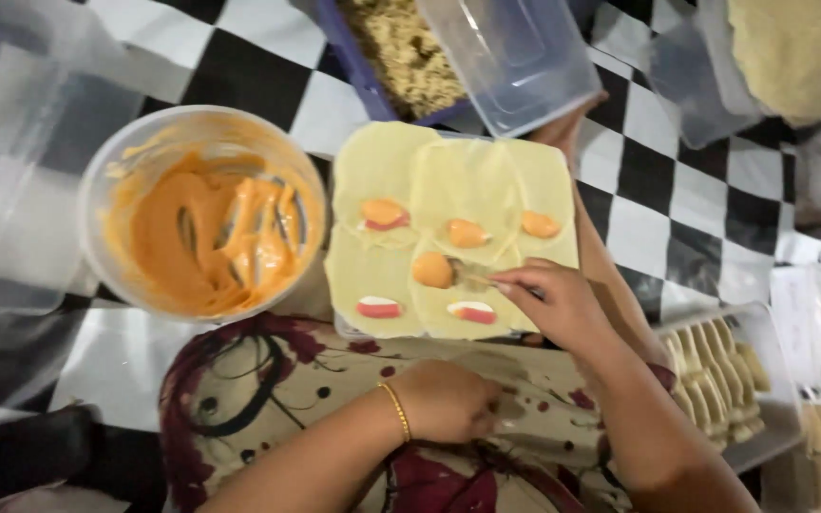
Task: Folding dough around filling to prepare risoles for cooking
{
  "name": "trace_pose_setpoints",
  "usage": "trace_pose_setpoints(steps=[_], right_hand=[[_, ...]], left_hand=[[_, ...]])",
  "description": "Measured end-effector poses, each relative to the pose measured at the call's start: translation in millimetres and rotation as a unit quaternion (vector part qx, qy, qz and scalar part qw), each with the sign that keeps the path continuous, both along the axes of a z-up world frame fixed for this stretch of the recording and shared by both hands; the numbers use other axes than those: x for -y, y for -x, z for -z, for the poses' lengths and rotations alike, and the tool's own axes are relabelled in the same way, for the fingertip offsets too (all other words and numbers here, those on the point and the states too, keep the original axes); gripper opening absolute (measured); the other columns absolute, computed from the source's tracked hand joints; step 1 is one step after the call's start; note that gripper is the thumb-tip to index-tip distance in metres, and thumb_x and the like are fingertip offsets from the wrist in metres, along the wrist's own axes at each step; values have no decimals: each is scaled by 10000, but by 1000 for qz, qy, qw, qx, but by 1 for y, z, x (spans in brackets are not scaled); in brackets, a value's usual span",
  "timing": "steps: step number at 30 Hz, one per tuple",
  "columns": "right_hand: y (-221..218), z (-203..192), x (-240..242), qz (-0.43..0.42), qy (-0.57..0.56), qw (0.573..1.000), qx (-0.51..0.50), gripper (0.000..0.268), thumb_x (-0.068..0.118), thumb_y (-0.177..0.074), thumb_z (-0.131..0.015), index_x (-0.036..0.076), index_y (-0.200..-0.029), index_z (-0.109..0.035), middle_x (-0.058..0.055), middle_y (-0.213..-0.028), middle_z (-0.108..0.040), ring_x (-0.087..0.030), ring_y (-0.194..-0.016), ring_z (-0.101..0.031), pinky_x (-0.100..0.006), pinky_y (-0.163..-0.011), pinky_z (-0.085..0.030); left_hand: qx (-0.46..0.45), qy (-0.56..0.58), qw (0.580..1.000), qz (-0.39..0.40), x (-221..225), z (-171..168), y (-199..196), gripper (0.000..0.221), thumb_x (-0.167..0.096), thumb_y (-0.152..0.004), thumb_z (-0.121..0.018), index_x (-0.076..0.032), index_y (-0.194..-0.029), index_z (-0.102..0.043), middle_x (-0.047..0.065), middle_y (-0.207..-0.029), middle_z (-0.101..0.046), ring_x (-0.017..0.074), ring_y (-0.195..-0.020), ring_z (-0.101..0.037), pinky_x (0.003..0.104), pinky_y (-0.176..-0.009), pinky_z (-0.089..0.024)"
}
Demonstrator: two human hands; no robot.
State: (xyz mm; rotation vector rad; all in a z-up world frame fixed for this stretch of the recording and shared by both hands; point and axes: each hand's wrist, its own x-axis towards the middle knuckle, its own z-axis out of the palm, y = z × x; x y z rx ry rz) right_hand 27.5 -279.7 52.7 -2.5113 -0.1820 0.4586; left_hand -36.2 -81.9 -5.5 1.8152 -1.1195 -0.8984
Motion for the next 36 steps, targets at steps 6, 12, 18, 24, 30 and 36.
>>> trace_pose_setpoints(steps=[6,12,18,24,30,36], right_hand=[[50,5,40,-13,119,983,142,199,129,-864,-676,132,-1014,-806,28,-965,-770,-182,-623,-586,-287,-672,-495],[55,-6,64,-8,243,961,134,244,170,-888,-662,210,-1070,-819,45,-852,-727,-164,-701,-624,-294,-663,-511],[46,-18,101,131,78,987,49,290,56,-887,-692,129,-1147,-799,-4,-989,-762,-101,-534,-472,-235,-484,-368],[-12,-38,22,65,18,995,74,242,36,-886,-729,59,-1120,-791,-46,-970,-718,-113,-639,-512,-230,-575,-403],[-69,29,-144,-196,41,961,191,244,173,-881,-690,222,-1085,-815,11,-819,-620,-193,-704,-624,-316,-641,-494],[-106,133,-236,-345,176,896,217,65,133,-862,-621,104,-827,-667,-65,-898,-618,-305,-768,-656,-458,-625,-501]], left_hand=[[77,-45,994,-65,19,25,4,298,-404,-935,-576,-133,-974,-692,100,-878,-744,390,-726,-672,468,-657,-522],[41,-85,995,-46,21,24,0,323,-456,-927,-625,-160,-1049,-668,56,-954,-747,343,-837,-686,448,-729,-523],[48,-101,993,-37,20,18,-3,404,-517,-916,-616,-181,-1124,-699,59,-1041,-749,338,-884,-693,452,-759,-531],[77,-57,995,-37,24,28,1,460,-429,-889,-628,-167,-1267,-620,77,-1053,-756,368,-896,-696,470,-746,-536],[20,-58,998,-5,18,22,-3,466,-416,-860,-537,-111,-1147,-742,104,-1064,-778,354,-901,-702,465,-799,-532],[50,-30,997,-50,8,33,-1,559,-516,-840,-559,-146,-1220,-735,79,-1186,-759,309,-1044,-705,432,-877,-551]])
